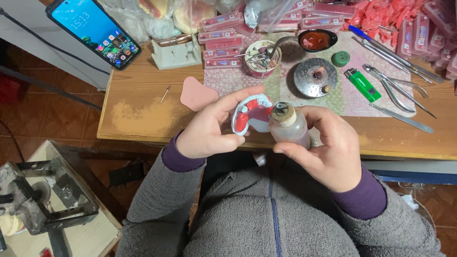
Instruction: The person assembles a two-part denture model by applying liquid from a bottle to the edges and pressing the halves together. They then move to a second table to scoop a white powder from a container into a small bowl using a green spatula.
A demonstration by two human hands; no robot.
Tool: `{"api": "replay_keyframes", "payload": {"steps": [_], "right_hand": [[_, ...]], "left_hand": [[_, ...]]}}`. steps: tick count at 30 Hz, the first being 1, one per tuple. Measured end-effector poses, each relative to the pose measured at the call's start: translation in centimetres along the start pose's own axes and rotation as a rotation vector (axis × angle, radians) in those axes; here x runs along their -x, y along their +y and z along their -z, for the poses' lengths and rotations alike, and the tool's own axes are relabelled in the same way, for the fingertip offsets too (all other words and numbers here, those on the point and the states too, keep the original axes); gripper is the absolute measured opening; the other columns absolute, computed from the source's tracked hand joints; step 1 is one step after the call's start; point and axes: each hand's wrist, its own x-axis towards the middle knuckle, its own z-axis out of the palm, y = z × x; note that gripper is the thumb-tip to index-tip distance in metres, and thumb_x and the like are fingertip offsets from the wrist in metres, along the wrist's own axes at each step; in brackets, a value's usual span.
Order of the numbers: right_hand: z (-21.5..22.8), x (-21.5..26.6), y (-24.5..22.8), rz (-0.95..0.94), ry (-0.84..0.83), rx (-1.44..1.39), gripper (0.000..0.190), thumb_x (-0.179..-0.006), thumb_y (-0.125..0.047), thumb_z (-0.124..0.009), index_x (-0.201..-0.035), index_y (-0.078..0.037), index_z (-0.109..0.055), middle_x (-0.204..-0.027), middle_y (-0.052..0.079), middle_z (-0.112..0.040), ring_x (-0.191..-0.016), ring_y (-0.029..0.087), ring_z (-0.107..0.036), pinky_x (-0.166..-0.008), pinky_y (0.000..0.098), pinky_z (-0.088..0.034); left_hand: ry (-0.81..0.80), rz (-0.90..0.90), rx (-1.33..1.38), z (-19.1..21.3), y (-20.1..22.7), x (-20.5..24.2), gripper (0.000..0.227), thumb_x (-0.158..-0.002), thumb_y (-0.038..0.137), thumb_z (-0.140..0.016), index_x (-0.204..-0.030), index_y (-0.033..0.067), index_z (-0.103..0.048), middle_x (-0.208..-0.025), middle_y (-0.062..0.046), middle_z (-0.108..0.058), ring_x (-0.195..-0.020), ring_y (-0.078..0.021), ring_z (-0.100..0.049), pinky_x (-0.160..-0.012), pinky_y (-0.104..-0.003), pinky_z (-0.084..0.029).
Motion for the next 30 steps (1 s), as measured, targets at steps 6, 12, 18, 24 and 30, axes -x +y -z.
{"api": "replay_keyframes", "payload": {"steps": [6,12,18,24,30], "right_hand": [[0.1,0.3,0.1,-0.019,0.009,0.015,0.058,-0.075,-0.033,-0.092,-0.114,-0.002,-0.064,-0.096,0.010,-0.070,-0.083,0.022,-0.071,-0.077,0.0332,-0.055],[0.0,0.6,0.5,-0.024,0.016,0.034,0.059,-0.072,-0.033,-0.093,-0.113,-0.001,-0.064,-0.095,0.010,-0.070,-0.083,0.021,-0.070,-0.077,0.0333,-0.055],[-0.8,1.9,0.4,-0.042,-0.002,-0.115,0.061,-0.076,-0.031,-0.091,-0.119,0.000,-0.060,-0.105,0.009,-0.073,-0.094,0.020,-0.073,-0.086,0.0321,-0.057],[-2.0,2.4,0.0,-0.015,0.012,-0.109,0.061,-0.074,-0.030,-0.092,-0.118,0.000,-0.060,-0.109,0.011,-0.073,-0.097,0.021,-0.073,-0.087,0.0327,-0.056],[-2.0,2.3,-0.2,0.009,0.016,-0.131,0.061,-0.076,-0.030,-0.091,-0.119,-0.001,-0.060,-0.111,0.012,-0.073,-0.100,0.024,-0.074,-0.088,0.0338,-0.057]], "left_hand": [[-0.014,0.005,-0.015,-0.2,0.3,-0.1,0.083,-0.086,-0.008,-0.054,-0.165,0.0043,-0.032,-0.141,-0.002,-0.059,-0.120,-0.0062,-0.056,-0.099,-0.023,-0.049],[-0.012,0.001,-0.071,-0.2,0.2,-0.3,0.084,-0.085,-0.008,-0.054,-0.166,0.0043,-0.034,-0.139,-0.002,-0.060,-0.112,-0.0066,-0.055,-0.093,-0.023,-0.048],[-0.008,-0.080,-0.091,-0.3,0.0,-0.5,0.082,-0.087,-0.007,-0.057,-0.165,0.0038,-0.033,-0.147,-0.004,-0.057,-0.138,-0.0103,-0.053,-0.118,-0.029,-0.044],[0.003,-0.098,-0.002,-0.4,-0.7,-0.9,0.087,-0.086,-0.007,-0.064,-0.165,0.0049,-0.029,-0.149,-0.008,-0.056,-0.141,-0.0164,-0.055,-0.124,-0.036,-0.044],[0.040,-0.140,-0.019,-0.4,-1.2,-1.1,0.089,-0.086,-0.007,-0.076,-0.162,0.0080,-0.032,-0.148,-0.009,-0.057,-0.140,-0.0199,-0.057,-0.123,-0.041,-0.049]]}}
